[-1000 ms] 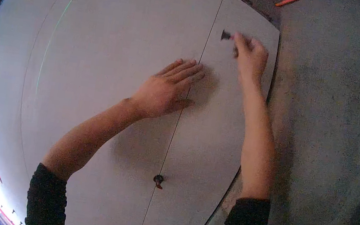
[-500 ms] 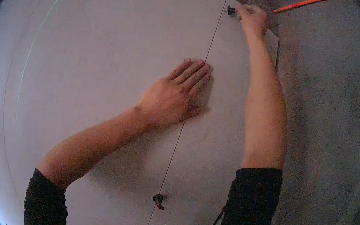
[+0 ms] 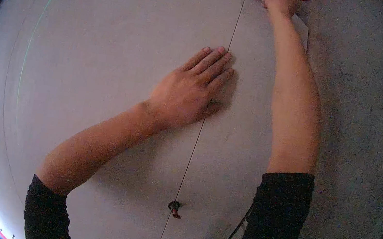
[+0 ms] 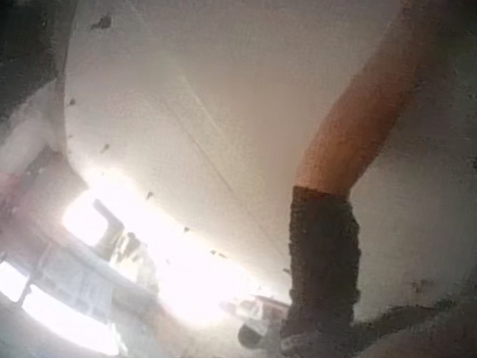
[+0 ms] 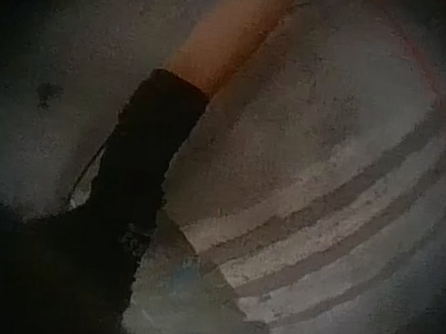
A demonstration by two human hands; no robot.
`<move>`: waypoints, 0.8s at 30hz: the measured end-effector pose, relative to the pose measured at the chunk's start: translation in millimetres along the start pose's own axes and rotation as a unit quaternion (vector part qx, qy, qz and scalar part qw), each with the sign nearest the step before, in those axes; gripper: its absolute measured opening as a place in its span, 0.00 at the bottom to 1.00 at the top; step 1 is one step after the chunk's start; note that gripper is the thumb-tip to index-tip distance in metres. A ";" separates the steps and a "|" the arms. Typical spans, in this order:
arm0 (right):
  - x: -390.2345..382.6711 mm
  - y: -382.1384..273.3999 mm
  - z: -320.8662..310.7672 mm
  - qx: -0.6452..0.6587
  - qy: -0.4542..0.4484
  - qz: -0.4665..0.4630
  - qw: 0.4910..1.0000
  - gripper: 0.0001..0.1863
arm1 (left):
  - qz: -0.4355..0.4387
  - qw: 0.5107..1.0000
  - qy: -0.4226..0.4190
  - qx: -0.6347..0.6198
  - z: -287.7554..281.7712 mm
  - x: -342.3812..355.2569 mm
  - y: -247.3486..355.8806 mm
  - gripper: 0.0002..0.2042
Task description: Installing large format wall tiles using a laser level and a tile leveling system.
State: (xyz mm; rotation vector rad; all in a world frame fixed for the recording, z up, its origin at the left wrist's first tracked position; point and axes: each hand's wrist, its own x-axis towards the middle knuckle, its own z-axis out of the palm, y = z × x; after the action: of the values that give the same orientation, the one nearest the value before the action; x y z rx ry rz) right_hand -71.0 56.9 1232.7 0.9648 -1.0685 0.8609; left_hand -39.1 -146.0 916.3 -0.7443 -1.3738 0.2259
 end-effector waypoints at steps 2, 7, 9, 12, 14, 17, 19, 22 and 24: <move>-13.0 -16.3 4.4 -0.083 0.002 0.091 0.992 0.12 | -0.005 1.000 -0.003 0.002 2.1 -7.4 -2.3 0.37; -8.7 0.8 -11.8 -0.111 0.007 -0.012 0.994 0.16 | 0.014 0.999 0.032 -0.027 6.3 -4.7 7.0 0.35; -16.5 -14.1 -6.5 -0.162 -0.003 -0.014 0.987 0.19 | 0.010 0.999 0.031 -0.025 9.3 -7.5 6.4 0.34; -38.4 -56.5 23.2 -0.226 0.009 -0.018 0.974 0.11 | 0.001 1.000 0.024 -0.016 9.7 -14.3 2.6 0.32; -53.2 -78.4 29.0 -0.176 -0.029 0.048 0.983 0.11 | 0.001 1.000 0.019 -0.017 11.9 -16.0 1.6 0.31; -39.5 -63.0 -3.7 -0.181 -0.025 0.012 0.983 0.15 | 0.030 0.995 0.069 -0.072 13.4 4.9 -0.2 0.27; -51.9 -57.4 8.8 -0.175 -0.003 -0.029 0.984 0.17 | -0.005 0.989 0.037 -0.143 8.0 16.5 -27.9 0.25; -53.0 -37.5 18.0 -0.132 0.040 -0.069 0.988 0.20 | -0.123 0.966 0.182 -0.136 8.3 91.5 -83.1 0.21; -47.5 -43.0 28.2 -0.071 0.044 -0.074 0.994 0.22 | -0.160 0.942 0.258 -0.143 8.0 140.4 -122.4 0.21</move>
State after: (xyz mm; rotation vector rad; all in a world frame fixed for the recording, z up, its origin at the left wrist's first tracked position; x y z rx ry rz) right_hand -52.7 10.8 1183.4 0.8665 -0.9571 0.6903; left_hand -49.4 -157.5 1102.1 -0.7387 -1.0073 -0.4123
